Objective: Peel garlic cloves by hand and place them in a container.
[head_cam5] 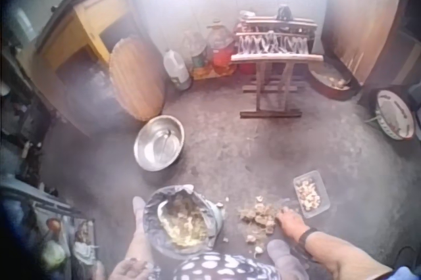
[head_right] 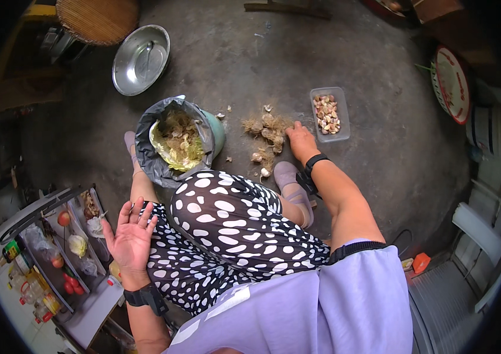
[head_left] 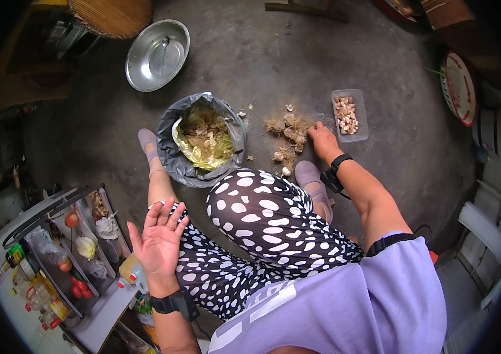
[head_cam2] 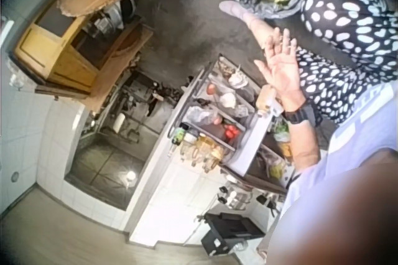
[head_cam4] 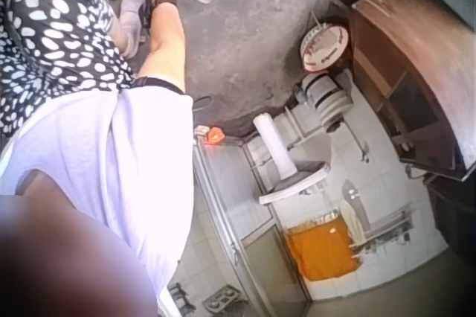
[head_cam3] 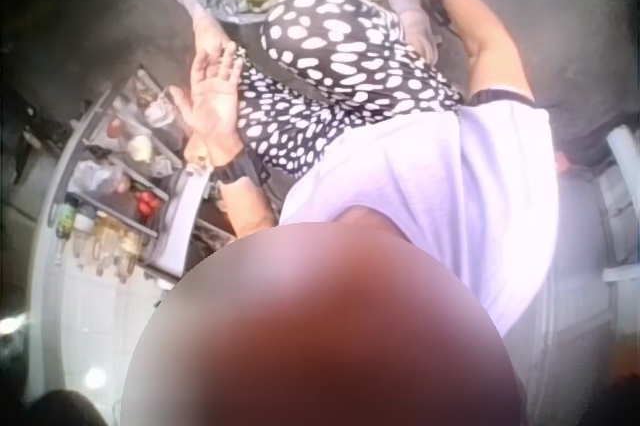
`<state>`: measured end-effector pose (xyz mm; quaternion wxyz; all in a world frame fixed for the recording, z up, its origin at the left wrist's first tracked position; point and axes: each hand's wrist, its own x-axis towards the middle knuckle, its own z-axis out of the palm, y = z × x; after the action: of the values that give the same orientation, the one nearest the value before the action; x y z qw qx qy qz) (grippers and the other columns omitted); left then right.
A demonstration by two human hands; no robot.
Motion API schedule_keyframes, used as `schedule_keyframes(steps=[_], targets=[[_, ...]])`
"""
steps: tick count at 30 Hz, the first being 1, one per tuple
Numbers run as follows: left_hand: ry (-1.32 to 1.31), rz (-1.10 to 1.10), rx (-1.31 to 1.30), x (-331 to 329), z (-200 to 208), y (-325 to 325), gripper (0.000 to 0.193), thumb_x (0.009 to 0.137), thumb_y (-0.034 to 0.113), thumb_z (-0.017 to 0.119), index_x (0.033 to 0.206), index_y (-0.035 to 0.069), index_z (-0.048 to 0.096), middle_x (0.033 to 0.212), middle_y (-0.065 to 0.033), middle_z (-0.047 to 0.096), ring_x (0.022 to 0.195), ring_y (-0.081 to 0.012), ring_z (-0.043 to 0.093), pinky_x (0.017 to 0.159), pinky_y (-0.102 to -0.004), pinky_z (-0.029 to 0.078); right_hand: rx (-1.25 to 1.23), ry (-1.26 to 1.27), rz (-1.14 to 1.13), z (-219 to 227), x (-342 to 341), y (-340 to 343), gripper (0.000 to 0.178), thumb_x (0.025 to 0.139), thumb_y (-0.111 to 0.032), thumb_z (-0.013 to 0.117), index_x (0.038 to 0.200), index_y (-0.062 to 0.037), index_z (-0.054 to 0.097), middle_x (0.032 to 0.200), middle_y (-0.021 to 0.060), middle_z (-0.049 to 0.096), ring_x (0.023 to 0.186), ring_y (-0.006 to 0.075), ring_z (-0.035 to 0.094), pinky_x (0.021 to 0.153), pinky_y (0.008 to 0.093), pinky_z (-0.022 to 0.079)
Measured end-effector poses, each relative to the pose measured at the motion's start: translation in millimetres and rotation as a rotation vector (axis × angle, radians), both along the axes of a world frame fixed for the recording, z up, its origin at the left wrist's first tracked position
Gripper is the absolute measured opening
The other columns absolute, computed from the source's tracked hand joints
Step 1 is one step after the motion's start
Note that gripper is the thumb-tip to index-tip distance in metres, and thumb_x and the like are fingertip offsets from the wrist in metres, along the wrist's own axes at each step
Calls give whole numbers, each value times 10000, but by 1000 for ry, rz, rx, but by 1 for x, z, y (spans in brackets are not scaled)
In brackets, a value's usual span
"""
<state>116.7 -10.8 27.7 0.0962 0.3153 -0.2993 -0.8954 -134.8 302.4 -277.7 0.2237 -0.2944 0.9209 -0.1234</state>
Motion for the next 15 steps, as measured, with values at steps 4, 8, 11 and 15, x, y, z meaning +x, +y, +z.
schedule_keyframes(steps=[4, 8, 11, 15], targets=[[-21, 14, -30, -1, 1, 2, 677, 910, 565, 308, 1223, -13, 468, 1302, -231, 446, 1196, -391, 425, 974, -472, 352, 83, -152, -190, 3, -3, -7, 210, 818, -102, 500, 1002, -103, 602, 1023, 189, 544, 968, 350, 558, 821, 416, 463], [-30, 11, -37, -3, 0, 2, 680, 908, 573, 304, 1212, -12, 474, 1287, -228, 457, 1169, -383, 447, 949, -451, 373, 119, -95, -75, 17, -6, -6, 190, 810, -118, 511, 969, -82, 607, 1021, 181, 552, 954, 341, 549, 810, 422, 449], [-11, -17, -38, -2, -1, 2, 658, 912, 551, 324, 1229, -10, 461, 1273, -215, 475, 1160, -360, 460, 954, -461, 371, -23, 138, 40, 22, -15, -15, 183, 777, -108, 519, 934, -93, 611, 1001, 147, 559, 954, 314, 536, 805, 404, 436], [-47, 9, -51, 1, -3, 2, 682, 909, 570, 295, 1210, -16, 470, 1263, -222, 476, 1145, -373, 464, 930, -441, 385, -230, 318, 238, 27, -14, -58, 185, 728, -108, 525, 894, -120, 603, 941, 96, 554, 995, 262, 505, 834, 365, 408]])
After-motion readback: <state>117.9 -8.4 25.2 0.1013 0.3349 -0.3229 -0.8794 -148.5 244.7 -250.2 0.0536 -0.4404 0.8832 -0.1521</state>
